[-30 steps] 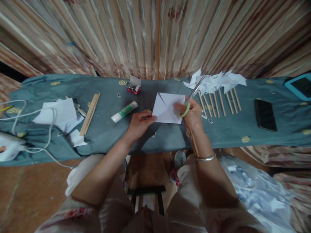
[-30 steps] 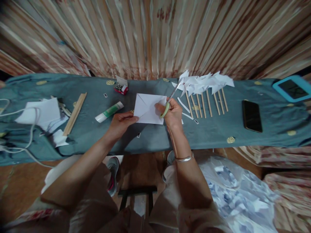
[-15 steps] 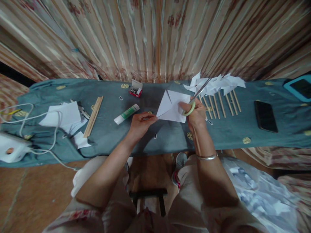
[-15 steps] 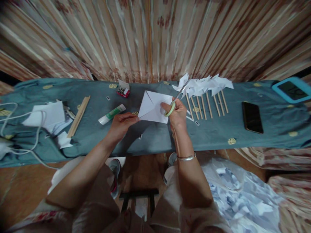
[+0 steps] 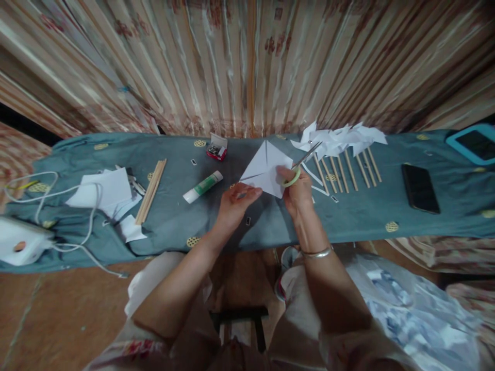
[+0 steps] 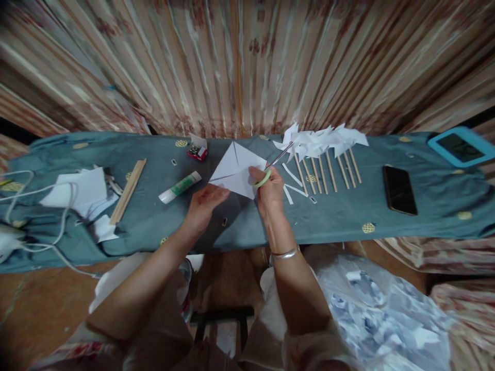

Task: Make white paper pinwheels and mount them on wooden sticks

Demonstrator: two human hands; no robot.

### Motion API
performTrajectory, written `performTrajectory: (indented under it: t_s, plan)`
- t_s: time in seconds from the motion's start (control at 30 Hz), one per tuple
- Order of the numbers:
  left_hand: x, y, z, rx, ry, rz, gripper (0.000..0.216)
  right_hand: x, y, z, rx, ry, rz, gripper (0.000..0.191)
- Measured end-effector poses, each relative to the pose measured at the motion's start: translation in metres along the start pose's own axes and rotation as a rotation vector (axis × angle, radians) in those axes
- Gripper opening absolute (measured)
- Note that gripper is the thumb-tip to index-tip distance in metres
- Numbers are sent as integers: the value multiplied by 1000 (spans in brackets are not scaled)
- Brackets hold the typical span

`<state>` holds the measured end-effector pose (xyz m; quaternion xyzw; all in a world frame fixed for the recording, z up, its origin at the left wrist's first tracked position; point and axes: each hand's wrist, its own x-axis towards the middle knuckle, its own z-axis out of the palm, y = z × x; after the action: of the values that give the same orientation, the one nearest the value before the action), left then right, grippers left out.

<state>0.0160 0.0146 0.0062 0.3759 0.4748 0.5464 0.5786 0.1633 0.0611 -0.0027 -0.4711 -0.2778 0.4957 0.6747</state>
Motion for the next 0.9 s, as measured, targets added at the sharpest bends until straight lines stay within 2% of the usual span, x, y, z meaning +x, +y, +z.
performTrajectory:
  t_s: [0.17, 0.33, 0.4, 0.5, 0.57, 0.67, 0.77, 0.9]
  plan:
    - [7, 2, -1, -130, 98, -16, 35, -4, 3, 3, -56, -47, 1, 34]
    - [16, 0, -11, -115, 111, 11, 33, -10, 0, 5, -99, -109, 49, 36]
    - [17, -1, -16, -99, 119, 36, 32, -10, -3, 2, -163, -132, 22, 37]
    - [18, 0, -24, 57, 109, 84, 27, -1, -10, -8, -266, -61, -112, 37]
    - [17, 1, -28, 236, 50, 112, 24, 5, -16, -16, -298, -19, -199, 40]
    - [15, 0, -33, 434, -91, 131, 23, 6, -21, -23, -357, -161, -195, 45]
    - [14, -3, -33, 490, -207, 129, 23, -3, -20, -21, -405, -392, -65, 51]
    - [12, -2, -33, 560, -255, 119, 21, -11, -18, -18, -368, -529, 30, 52]
